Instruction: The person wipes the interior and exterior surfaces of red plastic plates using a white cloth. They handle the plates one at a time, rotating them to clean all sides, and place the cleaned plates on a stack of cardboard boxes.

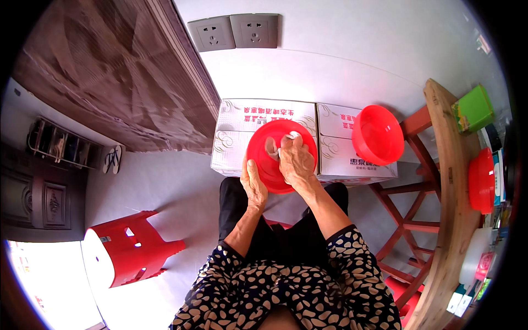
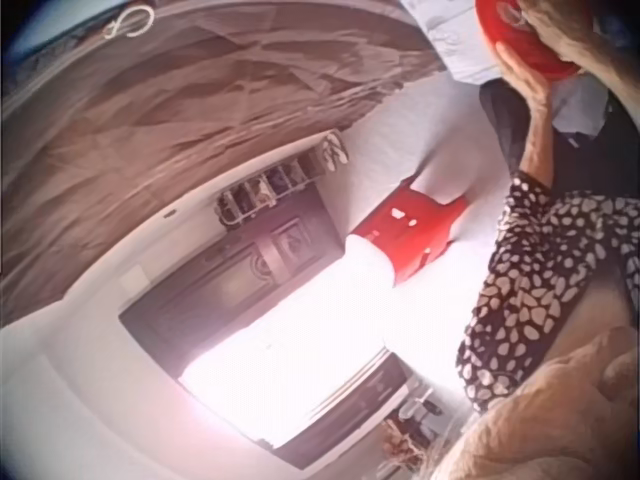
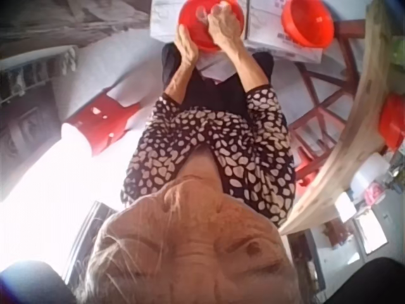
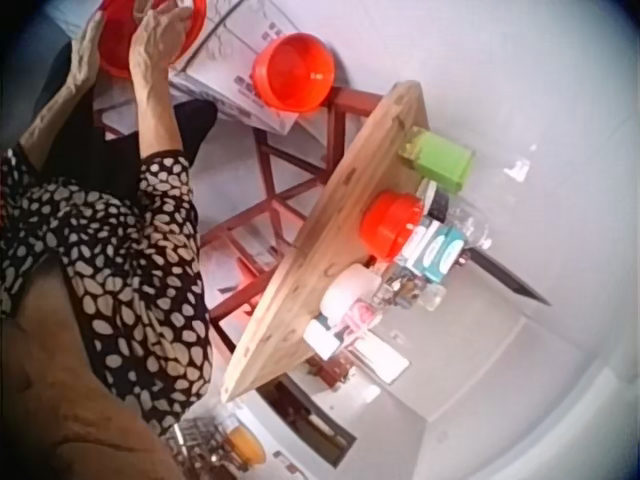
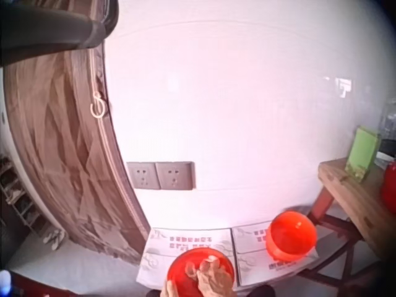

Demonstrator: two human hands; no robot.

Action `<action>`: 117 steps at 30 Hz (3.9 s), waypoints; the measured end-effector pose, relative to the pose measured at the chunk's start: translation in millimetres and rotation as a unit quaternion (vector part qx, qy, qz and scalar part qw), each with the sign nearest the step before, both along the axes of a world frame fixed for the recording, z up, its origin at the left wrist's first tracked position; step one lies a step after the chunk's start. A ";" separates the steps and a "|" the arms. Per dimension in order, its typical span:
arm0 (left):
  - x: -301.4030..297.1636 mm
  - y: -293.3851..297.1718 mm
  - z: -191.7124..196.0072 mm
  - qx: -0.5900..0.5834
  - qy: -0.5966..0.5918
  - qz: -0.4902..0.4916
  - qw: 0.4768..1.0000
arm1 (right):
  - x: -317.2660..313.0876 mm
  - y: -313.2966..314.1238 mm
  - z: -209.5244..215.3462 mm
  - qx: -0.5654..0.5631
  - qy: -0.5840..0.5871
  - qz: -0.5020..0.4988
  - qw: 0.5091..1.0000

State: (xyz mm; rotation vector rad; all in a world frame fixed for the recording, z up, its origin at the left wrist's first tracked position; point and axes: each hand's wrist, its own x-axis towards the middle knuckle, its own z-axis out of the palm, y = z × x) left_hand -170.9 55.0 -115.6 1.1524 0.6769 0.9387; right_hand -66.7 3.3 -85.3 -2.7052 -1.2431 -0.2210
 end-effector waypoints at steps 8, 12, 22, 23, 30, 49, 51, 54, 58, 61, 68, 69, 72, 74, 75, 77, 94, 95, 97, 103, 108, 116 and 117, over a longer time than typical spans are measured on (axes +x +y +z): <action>-6.6 -6.4 6.5 -0.125 -0.021 -0.059 0.990 | -24.4 -28.5 10.5 -0.183 0.236 0.233 0.926; -23.6 5.2 -5.4 0.008 0.025 -0.057 0.998 | -15.4 -33.1 30.8 0.071 0.286 0.150 0.944; -19.5 -9.9 28.4 -0.007 -0.023 -0.007 1.000 | -27.4 -21.7 30.3 0.162 0.058 0.150 0.974; -20.0 -11.3 27.9 -0.021 -0.027 -0.005 0.999 | -29.9 -25.6 28.8 0.134 0.071 0.165 0.975; -33.6 -24.4 20.7 0.009 0.040 -0.033 0.999 | -29.7 -48.8 26.4 0.072 0.346 0.287 0.890; -34.7 -28.1 35.8 0.029 0.017 -0.040 0.999 | -42.2 -39.3 21.5 0.177 0.059 0.229 0.955; -32.2 -30.3 33.1 0.042 -0.005 -0.032 0.999 | -41.0 -33.5 25.8 0.183 -0.031 0.141 0.972; -25.7 -33.6 36.3 0.033 -0.065 -0.011 0.997 | -36.1 -32.2 31.6 0.154 -0.022 0.021 0.988; -26.2 -36.9 35.5 0.058 -0.043 0.000 0.997 | -44.0 -44.9 30.1 0.010 0.021 0.016 1.000; -29.5 -37.9 37.1 0.045 -0.022 -0.016 0.999 | -58.6 -57.7 32.0 0.007 0.163 0.068 0.984; -40.3 -28.3 37.3 0.040 0.017 -0.060 0.997 | -39.8 -56.7 37.0 0.080 0.484 0.206 0.847; -38.6 -26.4 40.1 0.046 0.006 -0.055 0.997 | -37.5 -57.0 44.6 0.103 0.520 0.201 0.824; -33.3 -28.0 38.5 0.068 0.009 -0.032 0.997 | -41.0 -48.9 43.0 0.264 0.276 0.156 0.911; -30.8 -34.1 47.9 0.083 0.025 -0.037 0.996 | -27.0 -44.9 51.9 0.235 0.105 0.148 0.955; -30.8 -37.5 55.9 0.076 0.051 -0.045 0.995 | -22.6 -49.4 55.8 0.202 0.097 0.167 0.960; -21.6 -43.0 63.0 0.047 0.013 -0.038 0.998 | -14.8 -53.9 51.3 0.166 0.184 0.246 0.937; -5.0 -61.8 44.8 -0.015 -0.063 -0.076 0.995 | -16.5 -100.9 33.2 0.136 0.085 0.184 0.970; -5.3 -58.7 37.9 -0.020 -0.046 -0.079 0.996 | -22.8 -98.0 31.8 0.095 0.116 0.186 0.971; -11.6 -51.7 25.2 -0.028 -0.015 -0.079 0.996 | -37.5 -96.5 31.2 0.135 0.161 0.169 0.963; -21.5 -49.0 35.9 -0.021 0.018 -0.127 0.991 | -37.2 -73.6 22.1 0.292 0.185 0.173 0.922; -20.9 -48.9 43.8 0.048 0.030 -0.072 0.996 | -10.9 -52.5 14.3 0.303 -0.013 0.146 0.942; -20.9 -56.3 40.6 0.024 0.012 -0.057 0.998 | -17.5 -69.3 13.3 0.088 0.032 -0.004 0.996; -21.3 -56.3 40.0 0.018 0.010 -0.057 0.998 | -18.9 -73.1 12.7 0.058 0.066 -0.014 0.996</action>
